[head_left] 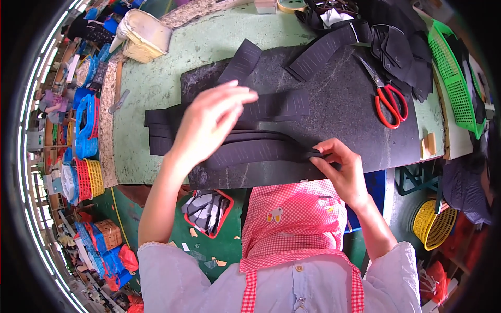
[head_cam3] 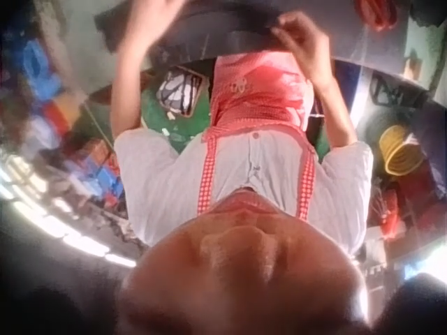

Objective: Cutting strips of black material into smaller rectangular pieces using scissors at a manufacturing workbench.

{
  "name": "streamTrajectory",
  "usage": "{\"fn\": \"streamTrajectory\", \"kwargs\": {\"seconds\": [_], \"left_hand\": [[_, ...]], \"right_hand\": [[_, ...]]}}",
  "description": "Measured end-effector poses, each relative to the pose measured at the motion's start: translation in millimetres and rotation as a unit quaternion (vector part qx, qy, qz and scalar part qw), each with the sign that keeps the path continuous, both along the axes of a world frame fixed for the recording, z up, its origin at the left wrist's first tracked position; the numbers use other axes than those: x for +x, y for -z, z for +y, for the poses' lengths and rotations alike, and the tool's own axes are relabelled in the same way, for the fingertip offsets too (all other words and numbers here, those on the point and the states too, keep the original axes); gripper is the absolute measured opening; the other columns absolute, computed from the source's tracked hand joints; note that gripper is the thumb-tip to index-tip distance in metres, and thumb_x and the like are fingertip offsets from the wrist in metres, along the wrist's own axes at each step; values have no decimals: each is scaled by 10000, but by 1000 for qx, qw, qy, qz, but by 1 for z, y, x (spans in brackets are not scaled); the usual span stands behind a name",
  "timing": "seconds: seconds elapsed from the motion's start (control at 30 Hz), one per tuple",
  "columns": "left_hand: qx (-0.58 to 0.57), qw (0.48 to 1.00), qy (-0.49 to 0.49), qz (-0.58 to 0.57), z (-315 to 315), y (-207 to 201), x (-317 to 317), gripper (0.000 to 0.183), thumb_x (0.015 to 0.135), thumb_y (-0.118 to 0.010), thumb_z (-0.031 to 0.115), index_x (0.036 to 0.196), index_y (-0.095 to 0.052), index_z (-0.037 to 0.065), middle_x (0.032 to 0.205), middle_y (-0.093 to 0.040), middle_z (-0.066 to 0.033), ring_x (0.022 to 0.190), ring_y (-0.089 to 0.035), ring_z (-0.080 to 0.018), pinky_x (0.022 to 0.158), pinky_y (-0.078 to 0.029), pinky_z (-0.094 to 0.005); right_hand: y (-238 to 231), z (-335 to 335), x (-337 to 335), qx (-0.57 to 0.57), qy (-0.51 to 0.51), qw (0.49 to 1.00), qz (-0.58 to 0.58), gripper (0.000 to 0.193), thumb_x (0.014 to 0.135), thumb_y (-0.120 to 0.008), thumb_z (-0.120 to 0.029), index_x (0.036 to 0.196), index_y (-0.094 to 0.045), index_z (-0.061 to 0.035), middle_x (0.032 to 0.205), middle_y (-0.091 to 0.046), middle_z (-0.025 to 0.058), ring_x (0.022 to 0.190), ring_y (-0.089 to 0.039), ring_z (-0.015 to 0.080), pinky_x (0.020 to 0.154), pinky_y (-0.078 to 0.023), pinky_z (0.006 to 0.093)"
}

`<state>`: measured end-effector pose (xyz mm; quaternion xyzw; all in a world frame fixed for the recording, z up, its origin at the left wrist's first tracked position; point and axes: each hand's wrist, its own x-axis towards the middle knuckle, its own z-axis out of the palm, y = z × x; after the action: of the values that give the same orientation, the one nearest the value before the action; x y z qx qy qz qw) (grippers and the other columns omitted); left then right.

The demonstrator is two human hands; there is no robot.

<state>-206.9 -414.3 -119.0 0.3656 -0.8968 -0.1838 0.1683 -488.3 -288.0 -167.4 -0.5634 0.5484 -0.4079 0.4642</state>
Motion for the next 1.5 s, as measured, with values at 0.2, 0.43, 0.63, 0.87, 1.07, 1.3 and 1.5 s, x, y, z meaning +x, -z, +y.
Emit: {"fn": "streamTrajectory", "kwargs": {"seconds": [0.2, 0.43, 0.63, 0.87, 1.07, 1.3, 1.5], "left_hand": [[-97, 986, -23, -135, -17, 45, 26, 471, 947, -560, 143, 1400, -510, 263, 1502, -412, -74, 1420, -345, -288, 1172, -247, -509], [-81, 996, 44, 10, -2, -6, -14, 455, 930, -625, 290, 1359, -558, 154, 1444, -490, -104, 1406, -370, -306, 1163, -255, -494], [704, 698, 92, -92, 61, -51, -54, 456, 966, -620, 328, 1317, -569, 40, 1075, -701, -107, 950, -670, -128, 899, -511, -302], [802, 565, 51, 187, 121, -39, -34, 470, 1002, -552, 343, 1368, -536, 48, 1062, -706, -87, 1055, -604, -116, 996, -414, -318], [745, 576, -27, 335, 138, -14, -39, 425, 1046, -443, 244, 1387, -312, 27, 1016, -641, -178, 708, -693, -223, 644, -565, -300], [745, 580, -54, 326, 131, -13, -45, 389, 1056, -430, 299, 1331, -403, 26, 1061, -639, -157, 779, -686, -184, 667, -556, -276], [660, 681, -25, 316, 127, -4, -46, 325, 1071, -393, 253, 1265, -467, 4, 1030, -646, -110, 795, -658, -132, 697, -508, -244]], "right_hand": [[-39, 24, 2, -17, -405, 909, -96, 160, 849, -683, -24, 988, -611, -53, 850, -637, 92, 786, -671, 233, 696, -518, 326], [-59, 17, 3, 52, -305, 942, -131, 156, 826, -757, -36, 944, -659, -7, 935, -685, 84, 826, -669, 173, 758, -525, 299], [-74, 2, -5, 26, -174, 981, -75, 136, 854, -704, 25, 967, -634, -4, 852, -667, 37, 780, -626, 74, 723, -514, 249], [-61, 9, 14, 40, -203, 969, -135, 177, 813, -767, 5, 933, -641, -26, 874, -641, 10, 777, -611, 64, 663, -487, 227], [-53, 10, 17, 115, -146, 946, -266, 181, 892, -665, 42, 1065, -619, 19, 904, -683, 57, 762, -650, 73, 668, -524, 193], [-38, 15, 15, -80, -77, 991, -80, 210, 859, -688, 33, 1067, -699, 9, 1055, -691, 117, 798, -705, 129, 690, -572, 225], [-37, 14, 22, -175, 8, 983, -57, 228, 806, -733, 49, 1027, -706, 0, 958, -656, 87, 756, -675, 126, 640, -552, 219]]}}
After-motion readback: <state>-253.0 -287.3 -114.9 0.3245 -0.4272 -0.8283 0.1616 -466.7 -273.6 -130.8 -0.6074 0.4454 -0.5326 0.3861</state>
